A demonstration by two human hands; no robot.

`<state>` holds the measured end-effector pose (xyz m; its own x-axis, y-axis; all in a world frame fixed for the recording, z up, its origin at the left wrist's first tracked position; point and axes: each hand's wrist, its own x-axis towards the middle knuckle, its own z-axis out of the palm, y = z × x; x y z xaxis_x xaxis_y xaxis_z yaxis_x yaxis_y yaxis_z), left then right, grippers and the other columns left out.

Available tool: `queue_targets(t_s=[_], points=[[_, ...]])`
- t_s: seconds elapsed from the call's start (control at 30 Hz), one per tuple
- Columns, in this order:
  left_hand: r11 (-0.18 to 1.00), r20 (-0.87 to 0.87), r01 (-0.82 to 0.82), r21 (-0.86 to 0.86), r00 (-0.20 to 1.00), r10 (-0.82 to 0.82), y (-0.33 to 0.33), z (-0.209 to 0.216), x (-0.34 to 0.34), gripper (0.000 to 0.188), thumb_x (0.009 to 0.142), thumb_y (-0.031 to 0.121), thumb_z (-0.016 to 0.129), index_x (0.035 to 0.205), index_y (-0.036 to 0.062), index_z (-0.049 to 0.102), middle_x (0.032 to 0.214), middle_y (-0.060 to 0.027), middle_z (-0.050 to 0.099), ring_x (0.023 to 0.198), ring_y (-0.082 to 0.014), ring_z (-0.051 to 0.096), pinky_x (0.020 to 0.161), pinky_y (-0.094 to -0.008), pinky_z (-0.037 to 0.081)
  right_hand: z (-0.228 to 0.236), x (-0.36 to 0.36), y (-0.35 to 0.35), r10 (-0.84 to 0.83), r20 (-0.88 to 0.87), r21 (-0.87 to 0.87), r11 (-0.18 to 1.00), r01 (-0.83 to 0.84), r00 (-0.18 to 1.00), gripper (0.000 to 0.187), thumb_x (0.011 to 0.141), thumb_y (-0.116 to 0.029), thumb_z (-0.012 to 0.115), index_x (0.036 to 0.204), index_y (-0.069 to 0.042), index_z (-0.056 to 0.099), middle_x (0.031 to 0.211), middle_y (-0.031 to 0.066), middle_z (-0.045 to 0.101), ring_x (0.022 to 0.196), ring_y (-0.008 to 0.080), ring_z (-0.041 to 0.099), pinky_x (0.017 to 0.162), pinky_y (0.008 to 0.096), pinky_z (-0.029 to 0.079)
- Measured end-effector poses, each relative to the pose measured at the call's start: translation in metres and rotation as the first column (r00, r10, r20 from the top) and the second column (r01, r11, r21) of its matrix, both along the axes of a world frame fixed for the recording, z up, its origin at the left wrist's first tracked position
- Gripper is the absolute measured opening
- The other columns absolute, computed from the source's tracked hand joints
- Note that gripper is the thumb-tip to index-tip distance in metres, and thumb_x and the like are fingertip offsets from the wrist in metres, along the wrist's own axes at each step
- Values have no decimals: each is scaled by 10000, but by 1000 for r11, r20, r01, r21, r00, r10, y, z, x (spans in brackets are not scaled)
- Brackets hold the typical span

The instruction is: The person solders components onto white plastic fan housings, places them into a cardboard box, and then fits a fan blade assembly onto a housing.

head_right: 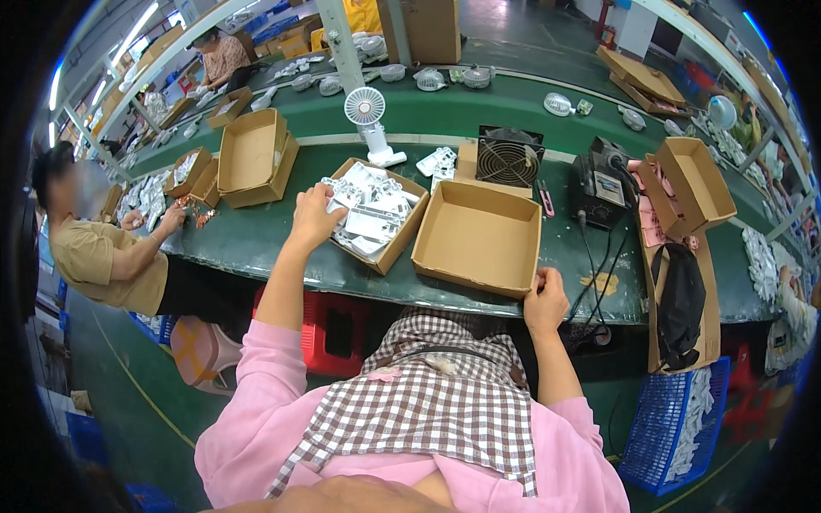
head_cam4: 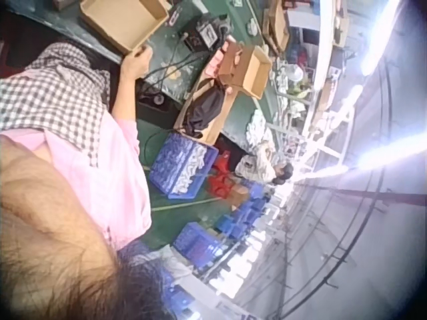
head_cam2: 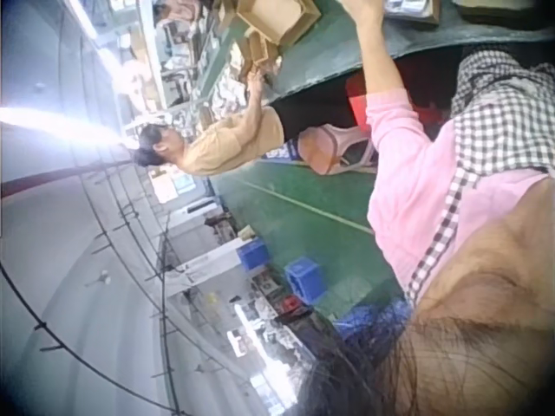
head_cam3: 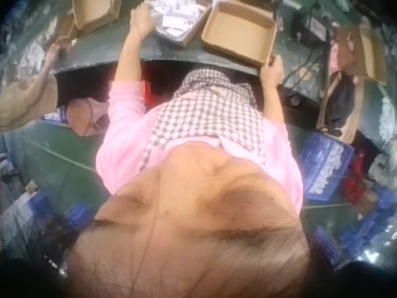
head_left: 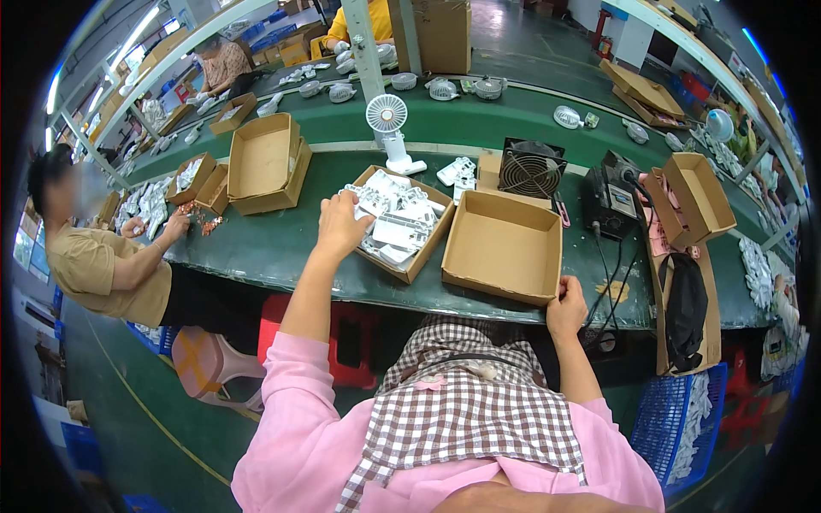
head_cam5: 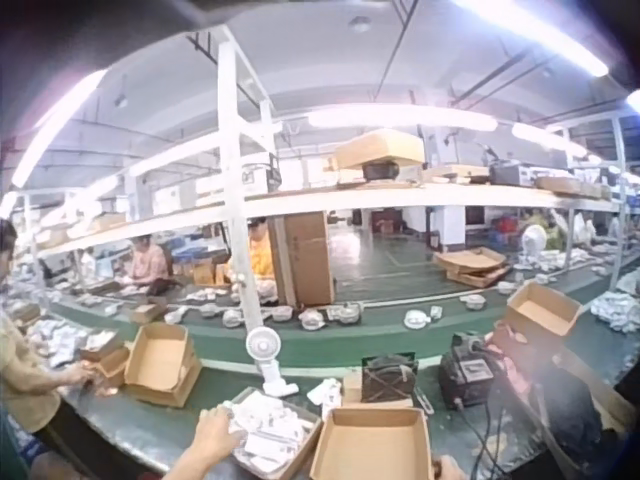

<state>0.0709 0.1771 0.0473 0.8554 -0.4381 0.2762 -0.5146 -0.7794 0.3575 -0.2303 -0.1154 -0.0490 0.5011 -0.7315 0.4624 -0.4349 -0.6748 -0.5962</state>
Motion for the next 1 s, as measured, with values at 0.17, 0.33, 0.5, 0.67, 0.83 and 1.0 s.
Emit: queue_targets(t_s=[0.17, 0.33, 0.5, 0.67, 0.83, 1.0], points=[[996, -191, -29, -85, 982, 12, 10, -3, 9, 290, 761, 216, 737, 920, 5, 617, 1029, -171, 632, 995, -343, 541, 840, -412, 440, 4, 5, 3, 18, -4, -18, 1000, -18, 1000, 98, 851, -149, 618, 871, -62, 578, 727, 77, 566, 625, 258, 575, 582, 365, 453], [994, 74, -76, -79, 994, 82, 38, 7, 21, 275, 780, 226, 719, 878, -11, 619, 918, -159, 595, 883, -333, 515, 802, -411, 439, 2, 3, 0, 29, -24, 4, 1000, -29, 999, 110, 841, -155, 626, 865, -59, 577, 725, 84, 561, 628, 266, 572, 577, 361, 450], [986, -161, -58, -155, 986, 32, 34, -14, 33, 281, 760, 206, 740, 873, -12, 602, 986, -156, 590, 911, -338, 528, 815, -429, 429, 3, 6, -2, 62, -52, -23, 998, -64, 997, 112, 843, -148, 620, 868, -49, 574, 745, 91, 566, 641, 271, 573, 583, 358, 454], [977, -7, -80, -200, 997, 80, 8, -16, 10, 559, 739, 75, 734, 1203, 22, 427, 1050, -198, 603, 1016, -393, 541, 838, -441, 426, 2, 5, -10, 149, -35, 63, 987, -146, 988, 131, 845, -149, 630, 886, -33, 586, 736, 89, 553, 621, 228, 549, 582, 321, 448], [994, -56, -84, -76, 995, 80, 17, -14, 18, 410, 759, 87, 718, 1106, -17, 526, 1176, -214, 549, 1098, -382, 483, 904, -442, 401, 11, 4, -21, -10, 310, 681, 700, -215, 951, 193, 968, -181, 512, 1076, -22, 533, 798, -35, 488, 627, 63, 446, 559, 204, 380], [991, 31, 14, 133, 999, -18, 18, -19, 19, 396, 824, 102, 647, 1156, -23, 470, 1254, -193, 481, 1181, -365, 428, 951, -463, 353, 39, 32, -21, 148, 326, 628, 705, -331, 934, 383, 885, -72, 584, 1228, 11, 434, 802, -32, 472, 671, 25, 416, 626, 171, 332]])
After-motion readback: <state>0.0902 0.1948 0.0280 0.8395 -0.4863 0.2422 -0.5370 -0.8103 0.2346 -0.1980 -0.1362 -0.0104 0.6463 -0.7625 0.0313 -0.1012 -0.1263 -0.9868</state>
